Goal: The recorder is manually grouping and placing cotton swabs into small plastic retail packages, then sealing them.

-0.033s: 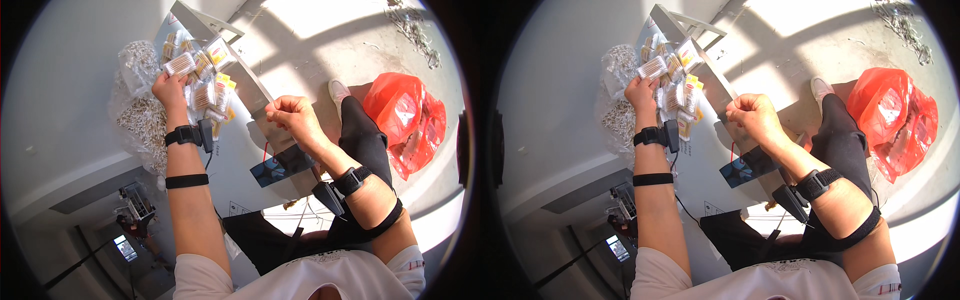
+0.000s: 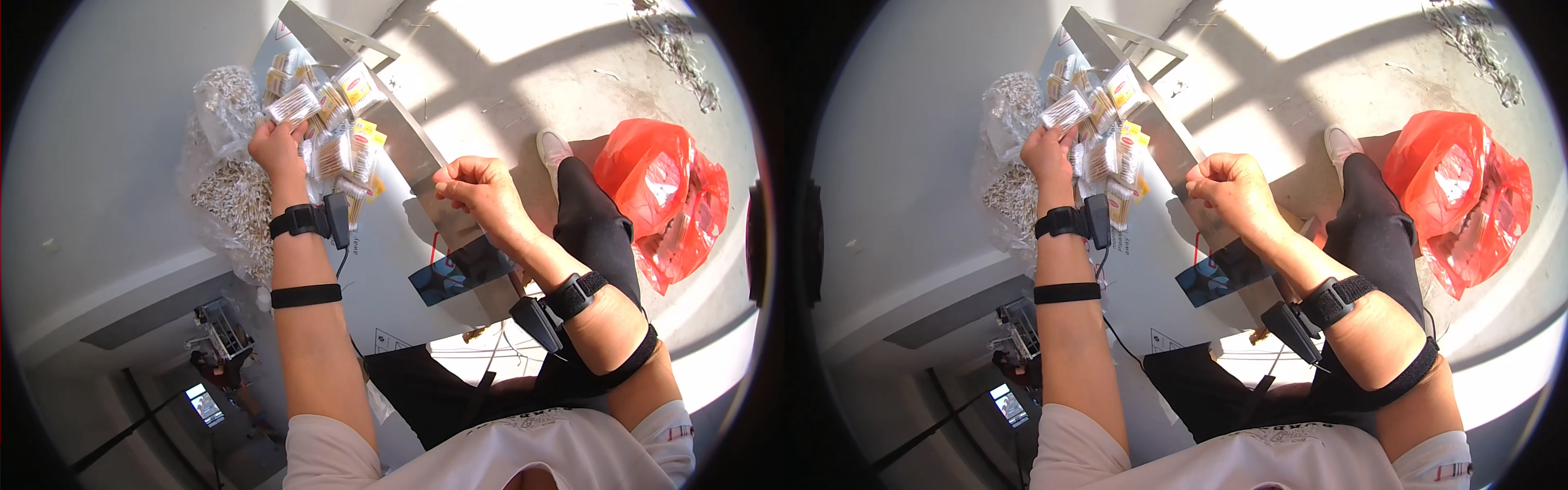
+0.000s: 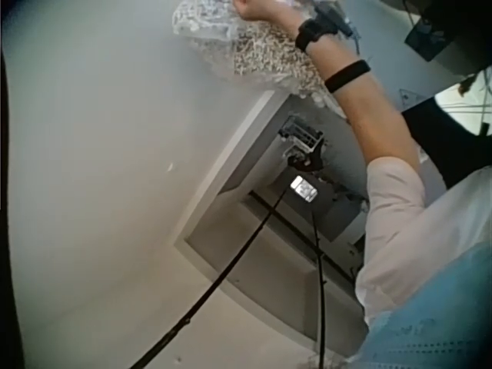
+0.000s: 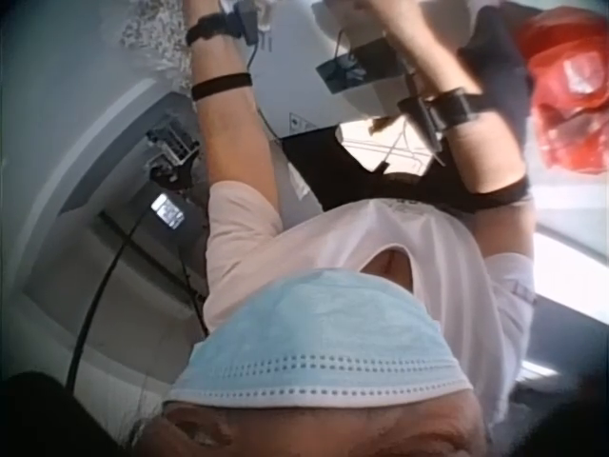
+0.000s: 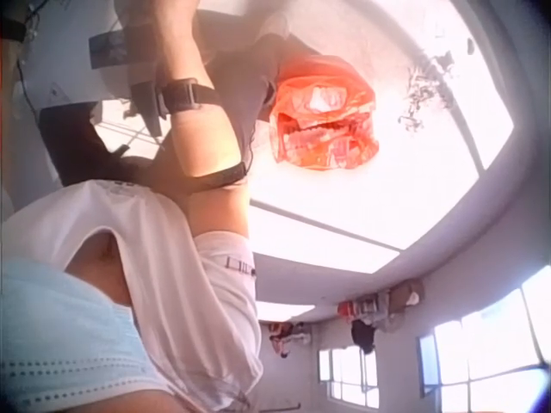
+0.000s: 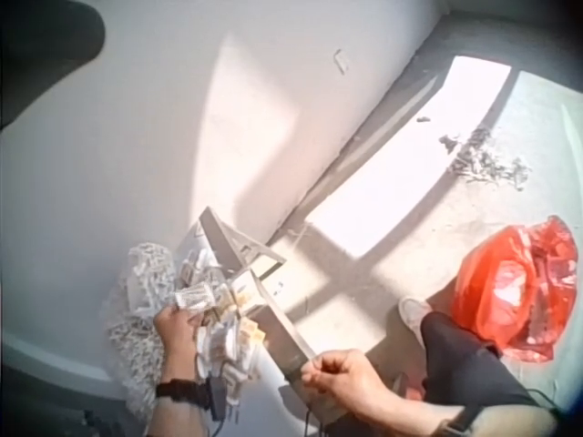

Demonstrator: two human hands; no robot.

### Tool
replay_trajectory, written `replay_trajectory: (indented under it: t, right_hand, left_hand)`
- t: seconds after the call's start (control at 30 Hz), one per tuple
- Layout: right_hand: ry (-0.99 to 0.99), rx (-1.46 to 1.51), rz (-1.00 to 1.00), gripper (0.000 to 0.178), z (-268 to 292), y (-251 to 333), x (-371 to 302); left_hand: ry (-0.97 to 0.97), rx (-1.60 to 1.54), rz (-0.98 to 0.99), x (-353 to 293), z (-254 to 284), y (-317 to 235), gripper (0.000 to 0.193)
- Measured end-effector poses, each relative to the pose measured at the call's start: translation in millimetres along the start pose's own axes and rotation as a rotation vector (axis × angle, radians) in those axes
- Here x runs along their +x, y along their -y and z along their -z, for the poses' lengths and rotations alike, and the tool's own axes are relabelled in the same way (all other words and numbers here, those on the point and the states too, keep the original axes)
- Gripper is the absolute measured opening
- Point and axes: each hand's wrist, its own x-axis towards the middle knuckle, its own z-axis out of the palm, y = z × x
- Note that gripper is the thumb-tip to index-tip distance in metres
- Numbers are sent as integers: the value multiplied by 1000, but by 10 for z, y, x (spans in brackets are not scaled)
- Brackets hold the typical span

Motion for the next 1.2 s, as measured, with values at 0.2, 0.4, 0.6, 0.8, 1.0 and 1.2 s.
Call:
replay_trajectory:
  t: [0.2, 0.4, 0.6, 0.8, 1.0, 1.2]
  right_hand:
    - [11, 37, -9, 4, -18, -17, 5]
    - [0, 36, -25, 5, -16, -7, 6]
    - [6, 36, -11, 5, -13, -18, 15]
    - [2, 30, -15, 4, -16, -23, 14]
    - [25, 31, -7, 4, -29, -11, 7]
    - [12, 19, -11, 4, -12, -10, 10]
  left_hand:
    - [-29, -322, 190, 25, 20, 6, 17]
    - [-69, -173, 21, -25, -18, 55, 24]
    - [122, 665, -474, -85, 103, 239, 38]
    - [99, 404, -335, -109, 170, 306, 41]
    - [321, 519, -466, -77, 90, 192, 36]
    - [346, 779, -627, -37, -45, 208, 38]
